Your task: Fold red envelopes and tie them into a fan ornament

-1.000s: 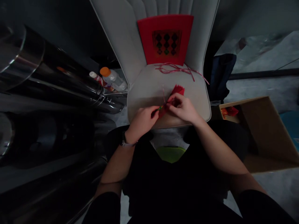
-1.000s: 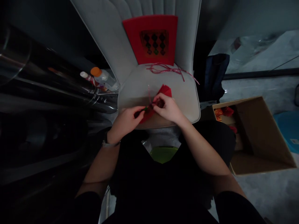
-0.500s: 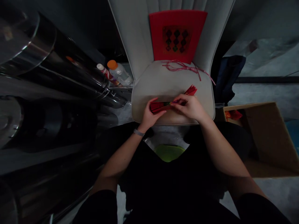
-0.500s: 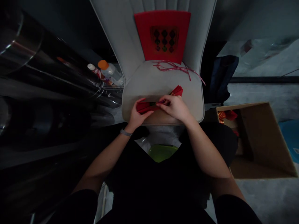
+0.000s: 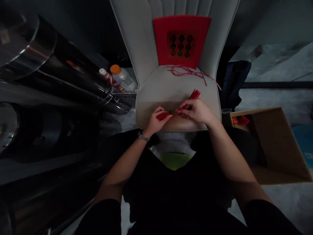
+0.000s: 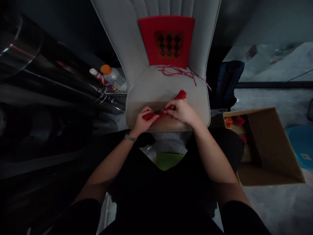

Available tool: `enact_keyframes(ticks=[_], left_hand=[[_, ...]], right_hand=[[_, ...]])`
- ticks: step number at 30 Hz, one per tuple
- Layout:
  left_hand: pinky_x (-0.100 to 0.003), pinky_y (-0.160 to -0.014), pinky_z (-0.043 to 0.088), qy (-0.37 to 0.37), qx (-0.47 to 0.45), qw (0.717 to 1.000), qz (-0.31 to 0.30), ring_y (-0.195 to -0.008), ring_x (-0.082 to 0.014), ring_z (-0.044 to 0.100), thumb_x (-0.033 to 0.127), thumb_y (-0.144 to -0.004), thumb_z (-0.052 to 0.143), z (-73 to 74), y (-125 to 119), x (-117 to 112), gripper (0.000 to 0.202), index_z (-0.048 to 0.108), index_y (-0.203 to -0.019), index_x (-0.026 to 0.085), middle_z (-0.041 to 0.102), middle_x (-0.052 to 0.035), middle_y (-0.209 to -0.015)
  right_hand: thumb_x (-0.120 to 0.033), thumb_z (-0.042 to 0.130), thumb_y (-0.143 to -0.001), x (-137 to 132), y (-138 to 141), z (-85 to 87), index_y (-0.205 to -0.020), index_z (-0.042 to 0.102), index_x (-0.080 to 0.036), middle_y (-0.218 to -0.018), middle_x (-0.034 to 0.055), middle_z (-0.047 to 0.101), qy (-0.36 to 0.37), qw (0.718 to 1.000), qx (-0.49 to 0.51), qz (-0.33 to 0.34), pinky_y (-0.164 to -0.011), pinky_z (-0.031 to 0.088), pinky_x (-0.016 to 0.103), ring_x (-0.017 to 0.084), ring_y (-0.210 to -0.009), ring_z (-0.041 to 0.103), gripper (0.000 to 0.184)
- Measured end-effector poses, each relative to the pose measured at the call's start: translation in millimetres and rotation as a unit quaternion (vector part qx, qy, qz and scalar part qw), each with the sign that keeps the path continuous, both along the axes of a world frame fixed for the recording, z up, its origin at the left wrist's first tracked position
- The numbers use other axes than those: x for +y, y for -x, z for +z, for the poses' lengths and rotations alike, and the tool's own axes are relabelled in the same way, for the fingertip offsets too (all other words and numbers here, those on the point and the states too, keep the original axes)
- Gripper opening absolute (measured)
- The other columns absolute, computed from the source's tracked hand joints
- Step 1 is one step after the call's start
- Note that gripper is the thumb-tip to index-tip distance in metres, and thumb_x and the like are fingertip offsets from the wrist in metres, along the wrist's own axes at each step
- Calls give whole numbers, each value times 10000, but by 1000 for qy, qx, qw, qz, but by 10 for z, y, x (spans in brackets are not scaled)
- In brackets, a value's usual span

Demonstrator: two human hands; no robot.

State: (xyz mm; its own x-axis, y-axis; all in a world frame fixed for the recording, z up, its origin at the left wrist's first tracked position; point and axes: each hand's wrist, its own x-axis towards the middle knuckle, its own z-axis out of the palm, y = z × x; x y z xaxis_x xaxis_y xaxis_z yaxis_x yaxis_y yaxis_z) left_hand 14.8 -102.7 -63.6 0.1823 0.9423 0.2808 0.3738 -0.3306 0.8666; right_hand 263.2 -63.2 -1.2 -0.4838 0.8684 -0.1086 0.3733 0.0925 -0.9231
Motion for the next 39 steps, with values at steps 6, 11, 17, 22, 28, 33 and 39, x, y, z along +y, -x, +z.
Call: enact_keyframes(ticks=[6,11,17,22,28,33,39], left_hand=[[-325,-840,565,-26,1,1000,-16,-888,-177,688,409,-910,779,-21,-30,-11,231,740,-865,186,709,-58,-969],[-357,-900,584,-36,-21,999,-13,-981,-203,721,388,-873,823,-12,-51,-65,295,753,-1084,195,750,-84,-1063],[-338,-839,589,-54,-40,996,51,-893,-188,730,366,-899,802,32,-101,-98,199,778,-989,190,773,-75,-979],[-364,-895,584,-39,-62,997,18,-958,-206,722,473,-916,771,-49,-96,-94,321,752,-1048,181,772,-82,-1035],[-359,-880,590,-20,-86,996,18,-961,-207,730,457,-952,728,-66,-98,-148,296,736,-1065,184,771,-79,-1026],[-368,-930,604,9,-85,995,52,-983,-198,746,365,-876,824,26,-171,-191,292,742,-1108,208,781,-65,-1076],[-369,-907,613,12,-99,992,76,-956,-196,741,363,-846,849,5,-225,-213,296,719,-1054,199,774,-61,-1033]], right_hand=[[-206,691,-884,84,-27,2,-854,764,-215,-600,-13,677,-81,986,-131,56,-583,398,282,148,-556,597,80],[-212,694,-907,95,25,66,-871,784,-224,-660,16,704,-138,967,-208,48,-609,405,302,181,-627,622,97],[-351,773,-886,-187,17,331,-1355,685,-228,-1081,122,783,-215,936,-273,-46,-829,559,425,329,-989,721,493],[-486,643,-976,-673,350,427,-1658,350,-224,-1648,154,460,-335,923,-186,-23,-1247,324,634,414,-1533,399,787],[-634,605,-967,-641,410,119,-1642,382,-261,-1693,108,404,-339,932,-116,57,-1317,114,675,382,-1588,325,803],[-676,485,-1005,23,-250,-176,-1591,441,-314,-1697,44,392,-294,867,60,-397,-1328,161,594,293,-1619,274,690],[-871,300,-943,296,-388,-617,-1416,643,-300,-1517,99,615,-32,942,150,-298,-1230,393,601,323,-1475,524,816]])
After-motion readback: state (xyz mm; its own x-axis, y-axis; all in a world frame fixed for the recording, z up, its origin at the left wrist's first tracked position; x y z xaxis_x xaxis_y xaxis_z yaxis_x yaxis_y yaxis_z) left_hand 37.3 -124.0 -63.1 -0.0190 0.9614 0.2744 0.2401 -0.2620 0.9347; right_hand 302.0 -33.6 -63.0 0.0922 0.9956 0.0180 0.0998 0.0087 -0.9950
